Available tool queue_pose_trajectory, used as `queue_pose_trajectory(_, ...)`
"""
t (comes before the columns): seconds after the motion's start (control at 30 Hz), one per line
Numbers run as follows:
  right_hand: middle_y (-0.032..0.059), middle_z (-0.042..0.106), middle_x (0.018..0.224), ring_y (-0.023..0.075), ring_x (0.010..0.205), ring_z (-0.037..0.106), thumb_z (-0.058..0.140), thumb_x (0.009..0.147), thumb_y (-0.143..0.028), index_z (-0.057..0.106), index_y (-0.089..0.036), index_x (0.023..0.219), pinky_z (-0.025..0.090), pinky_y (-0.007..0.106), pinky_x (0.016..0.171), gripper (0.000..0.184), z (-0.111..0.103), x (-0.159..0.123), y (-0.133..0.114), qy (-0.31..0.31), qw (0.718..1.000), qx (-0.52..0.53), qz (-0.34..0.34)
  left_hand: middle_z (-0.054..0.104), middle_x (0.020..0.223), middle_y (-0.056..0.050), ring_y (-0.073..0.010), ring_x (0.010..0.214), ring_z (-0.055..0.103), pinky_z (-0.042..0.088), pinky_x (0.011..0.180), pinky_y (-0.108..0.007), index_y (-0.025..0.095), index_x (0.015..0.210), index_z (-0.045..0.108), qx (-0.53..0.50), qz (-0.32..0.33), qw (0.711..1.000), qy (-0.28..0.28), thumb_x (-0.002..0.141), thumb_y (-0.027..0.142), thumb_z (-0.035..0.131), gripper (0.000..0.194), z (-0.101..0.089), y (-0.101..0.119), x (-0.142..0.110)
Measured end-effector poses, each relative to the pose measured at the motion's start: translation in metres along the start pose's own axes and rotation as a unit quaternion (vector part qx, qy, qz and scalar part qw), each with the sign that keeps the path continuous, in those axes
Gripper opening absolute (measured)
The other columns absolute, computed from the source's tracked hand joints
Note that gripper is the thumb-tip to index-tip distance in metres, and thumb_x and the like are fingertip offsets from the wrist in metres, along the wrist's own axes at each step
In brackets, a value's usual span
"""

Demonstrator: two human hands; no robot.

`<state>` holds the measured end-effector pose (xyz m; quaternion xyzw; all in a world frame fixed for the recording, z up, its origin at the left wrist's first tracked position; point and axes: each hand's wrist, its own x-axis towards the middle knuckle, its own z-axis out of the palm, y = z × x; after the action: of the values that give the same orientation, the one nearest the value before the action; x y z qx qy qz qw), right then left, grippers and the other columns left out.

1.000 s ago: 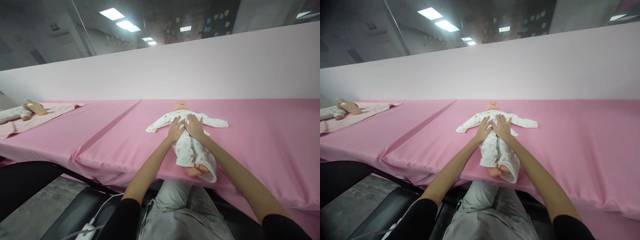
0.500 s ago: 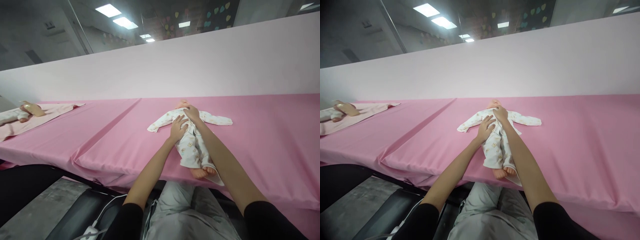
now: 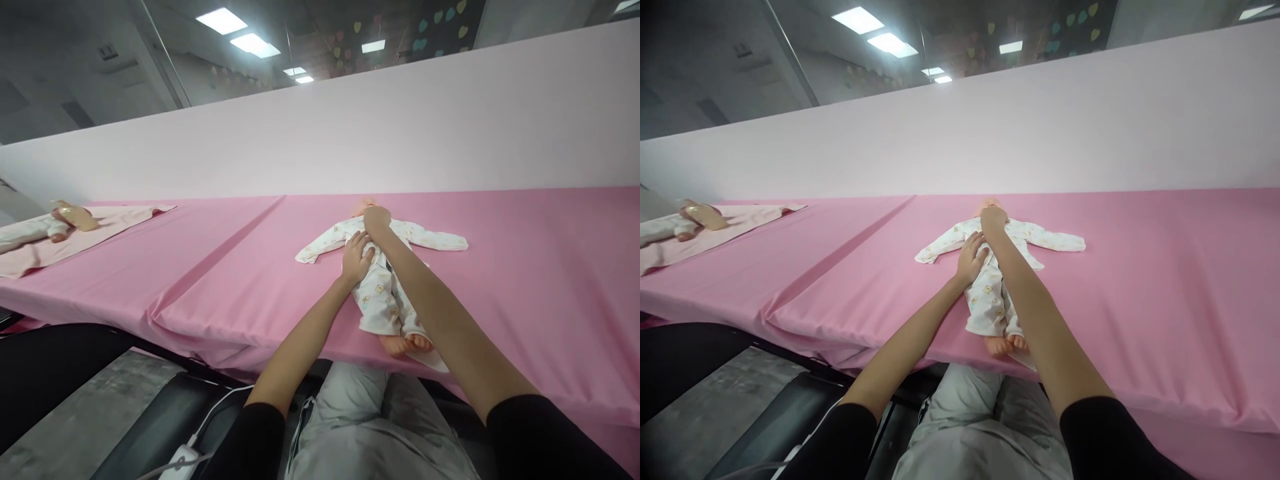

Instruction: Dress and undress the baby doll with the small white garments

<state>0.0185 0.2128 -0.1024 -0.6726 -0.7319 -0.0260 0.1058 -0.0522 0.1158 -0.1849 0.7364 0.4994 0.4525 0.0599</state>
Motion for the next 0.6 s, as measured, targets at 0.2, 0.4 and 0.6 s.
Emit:
queue_pose_trajectory(0.2,0.0294,0.059,0.108,0.0402,0.108,0.054,0.041,0.078,0.006,0.060,0.007,0.110,0.051,0.054,0.077,0.037,0.009,-0.001,-0.019,0.001,0.996,-0.084,-0.031,0.056,0.128,-0.005,-0.0207,0.126,0.043,0.031,0.110,-0.038,0.018,0.108,0.063,-0.018,0.020,0.999,0.016,0.086,0.023,0.045,0.029,0.002,-0.001,-0.001)
queue_pose_trajectory(0.4,0.0327,0.060,0.099,0.0447,0.105,0.054,0.051,0.078,0.000,0.064,0.008,0.095,0.044,0.065,0.078,0.023,0.018,-0.001,-0.025,0.034,0.998,-0.005,-0.051,0.060,0.123,-0.002,-0.0176,0.114,0.052,0.042,0.098,-0.029,0.020,0.097,0.068,-0.008,0.008,1.000,0.010,0.086,0.022,0.040,0.031,-0.009,0.005,-0.001)
queue_pose_trajectory(0.6,0.0261,0.063,0.091,0.0402,0.100,0.057,0.049,0.075,0.005,0.067,0.000,0.081,0.045,0.058,0.081,0.019,0.010,-0.001,-0.011,0.040,0.989,0.136,-0.032,0.068,0.088,-0.003,-0.0162,0.085,0.060,0.045,0.079,-0.026,0.019,0.080,0.068,0.136,-0.075,0.988,0.000,0.084,0.023,0.038,0.031,-0.019,0.013,0.015)
